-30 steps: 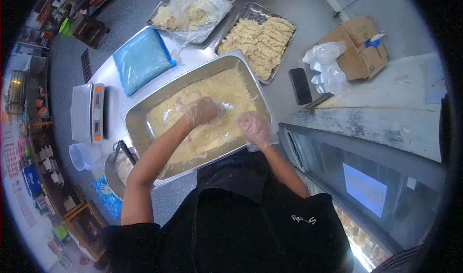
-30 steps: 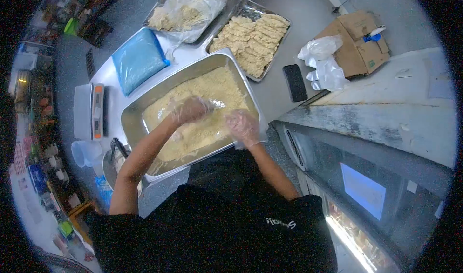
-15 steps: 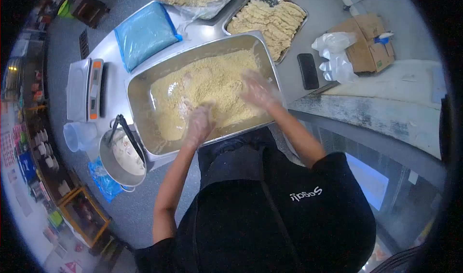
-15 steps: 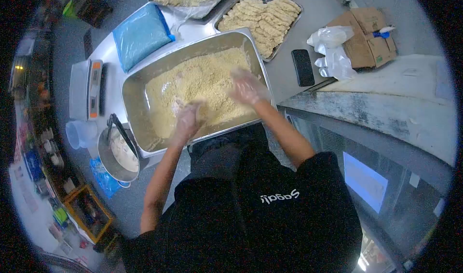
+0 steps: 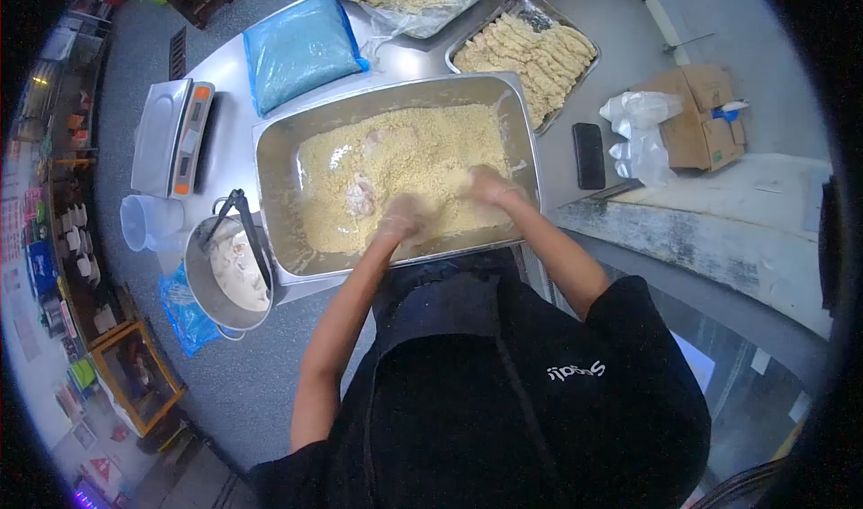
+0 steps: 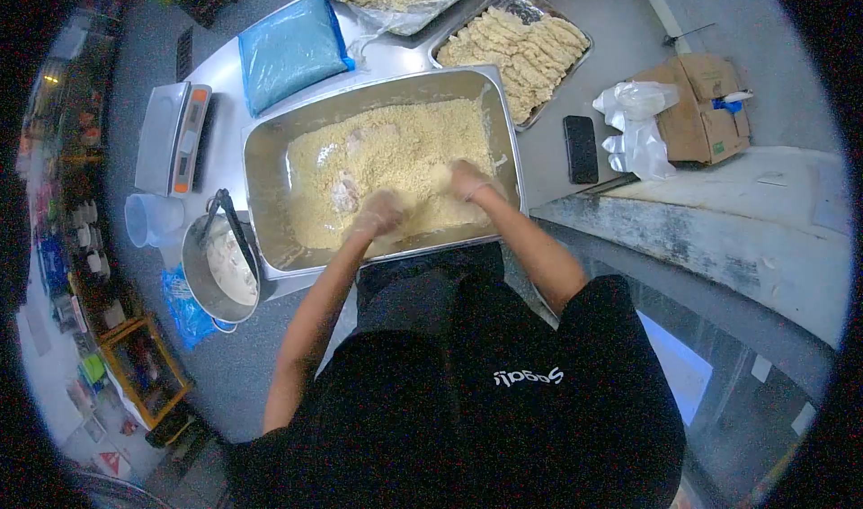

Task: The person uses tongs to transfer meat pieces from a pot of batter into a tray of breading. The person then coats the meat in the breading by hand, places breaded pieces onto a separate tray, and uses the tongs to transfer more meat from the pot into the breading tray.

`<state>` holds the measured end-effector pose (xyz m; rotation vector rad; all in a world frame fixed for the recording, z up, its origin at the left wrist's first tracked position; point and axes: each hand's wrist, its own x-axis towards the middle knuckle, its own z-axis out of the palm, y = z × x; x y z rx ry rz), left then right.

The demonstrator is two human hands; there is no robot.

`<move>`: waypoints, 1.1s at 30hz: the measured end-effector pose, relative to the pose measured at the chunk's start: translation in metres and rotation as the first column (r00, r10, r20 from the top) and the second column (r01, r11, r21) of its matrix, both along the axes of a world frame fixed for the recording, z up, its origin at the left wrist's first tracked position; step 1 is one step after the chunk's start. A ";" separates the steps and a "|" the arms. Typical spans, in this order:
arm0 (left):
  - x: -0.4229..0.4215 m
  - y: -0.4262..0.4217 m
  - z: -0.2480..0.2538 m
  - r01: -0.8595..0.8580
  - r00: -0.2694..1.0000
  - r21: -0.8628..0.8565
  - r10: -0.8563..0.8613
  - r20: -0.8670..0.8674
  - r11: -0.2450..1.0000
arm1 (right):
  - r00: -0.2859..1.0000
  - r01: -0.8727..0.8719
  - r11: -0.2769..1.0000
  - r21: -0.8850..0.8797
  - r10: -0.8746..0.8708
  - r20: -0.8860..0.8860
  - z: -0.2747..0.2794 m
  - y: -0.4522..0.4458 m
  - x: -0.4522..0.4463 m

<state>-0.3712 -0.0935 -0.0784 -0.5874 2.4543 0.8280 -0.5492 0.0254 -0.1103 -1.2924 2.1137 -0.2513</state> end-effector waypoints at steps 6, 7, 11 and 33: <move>-0.002 -0.016 0.031 -0.475 0.824 0.505 0.566 -0.033 0.721 | 0.996 0.056 0.997 -0.058 -0.060 -0.062 0.025 -0.046 -0.012; 0.004 -0.019 0.028 -0.467 0.841 0.362 0.532 -0.099 0.807 | 0.981 0.097 0.988 -0.118 -0.115 -0.156 0.014 -0.052 -0.011; 0.033 -0.015 0.051 -0.488 0.868 0.054 0.491 -0.079 0.871 | 0.621 -0.730 0.493 -0.473 0.190 -0.760 -0.080 -0.069 0.008; 0.020 0.007 -0.029 -0.550 0.821 0.280 0.570 0.010 0.787 | 0.873 -0.464 0.688 -0.557 0.462 -0.157 -0.078 -0.076 0.032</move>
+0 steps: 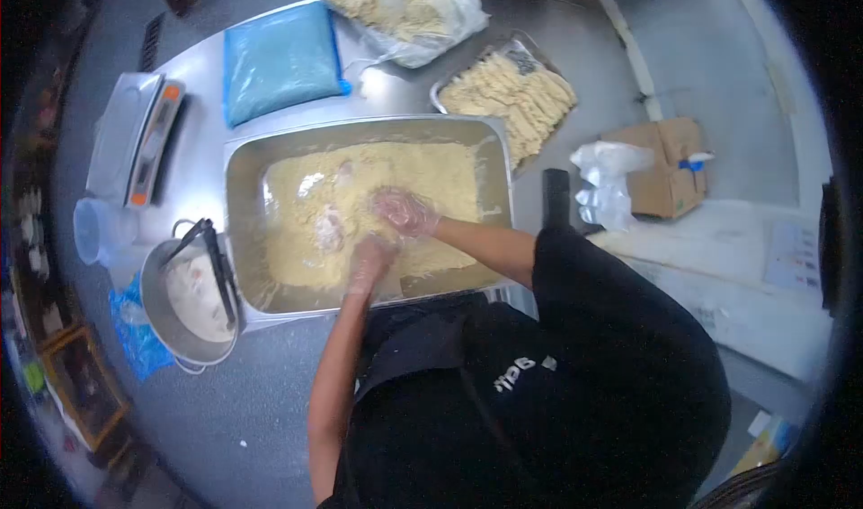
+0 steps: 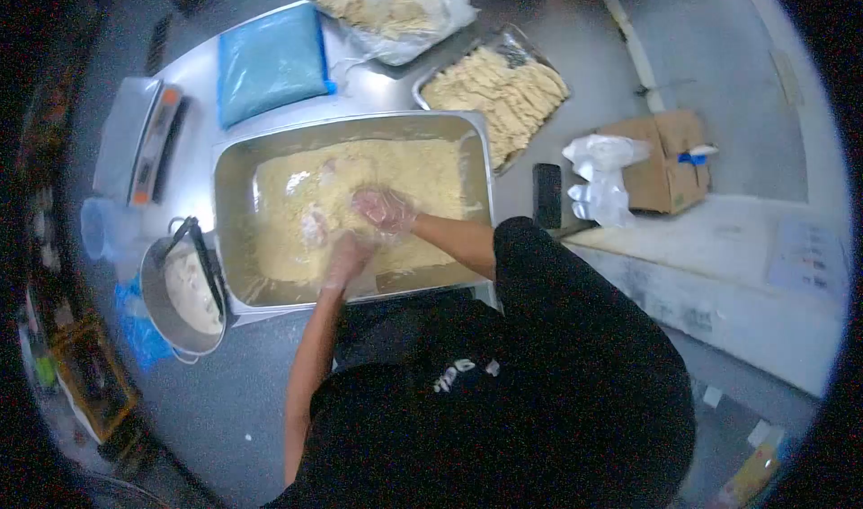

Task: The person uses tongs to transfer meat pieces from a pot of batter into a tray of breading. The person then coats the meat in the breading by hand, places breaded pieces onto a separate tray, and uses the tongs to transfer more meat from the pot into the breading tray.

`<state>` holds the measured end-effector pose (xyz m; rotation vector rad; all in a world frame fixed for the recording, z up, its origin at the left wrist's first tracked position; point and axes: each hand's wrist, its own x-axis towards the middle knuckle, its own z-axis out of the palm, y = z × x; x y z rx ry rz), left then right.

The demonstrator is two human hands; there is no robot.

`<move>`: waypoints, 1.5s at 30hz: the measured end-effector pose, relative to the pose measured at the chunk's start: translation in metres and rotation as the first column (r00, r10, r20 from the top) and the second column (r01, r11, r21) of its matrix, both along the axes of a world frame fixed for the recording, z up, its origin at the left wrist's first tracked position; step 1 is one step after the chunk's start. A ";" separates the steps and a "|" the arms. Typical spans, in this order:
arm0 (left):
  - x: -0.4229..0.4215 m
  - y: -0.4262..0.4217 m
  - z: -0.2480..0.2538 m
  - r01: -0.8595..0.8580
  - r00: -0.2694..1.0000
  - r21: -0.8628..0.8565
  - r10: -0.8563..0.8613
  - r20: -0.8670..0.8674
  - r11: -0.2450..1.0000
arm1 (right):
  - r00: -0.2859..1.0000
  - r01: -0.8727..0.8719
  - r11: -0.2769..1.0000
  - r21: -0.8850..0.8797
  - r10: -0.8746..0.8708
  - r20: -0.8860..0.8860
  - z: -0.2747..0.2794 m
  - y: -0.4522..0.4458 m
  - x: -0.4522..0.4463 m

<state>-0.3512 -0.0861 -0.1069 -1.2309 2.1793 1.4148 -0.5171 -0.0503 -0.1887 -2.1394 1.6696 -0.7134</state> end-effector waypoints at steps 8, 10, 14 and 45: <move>-0.026 0.004 -0.063 0.123 0.986 0.096 -0.111 -0.121 0.988 | 0.958 0.032 0.944 -0.328 -0.122 -0.258 0.011 -0.002 -0.009; -0.022 0.002 -0.046 0.114 0.986 0.116 -0.098 -0.136 0.987 | 0.929 0.203 0.888 -0.412 -0.307 -0.204 0.021 -0.001 -0.013; -0.031 -0.015 0.069 0.263 0.939 -0.224 -0.303 -0.165 0.938 | 0.616 0.305 0.923 0.235 -0.380 0.690 0.109 0.016 -0.045; 0.047 -0.048 0.088 -0.076 0.997 -0.447 0.074 -0.023 0.891 | 0.007 -0.108 0.724 0.682 -0.685 0.729 0.105 0.064 0.022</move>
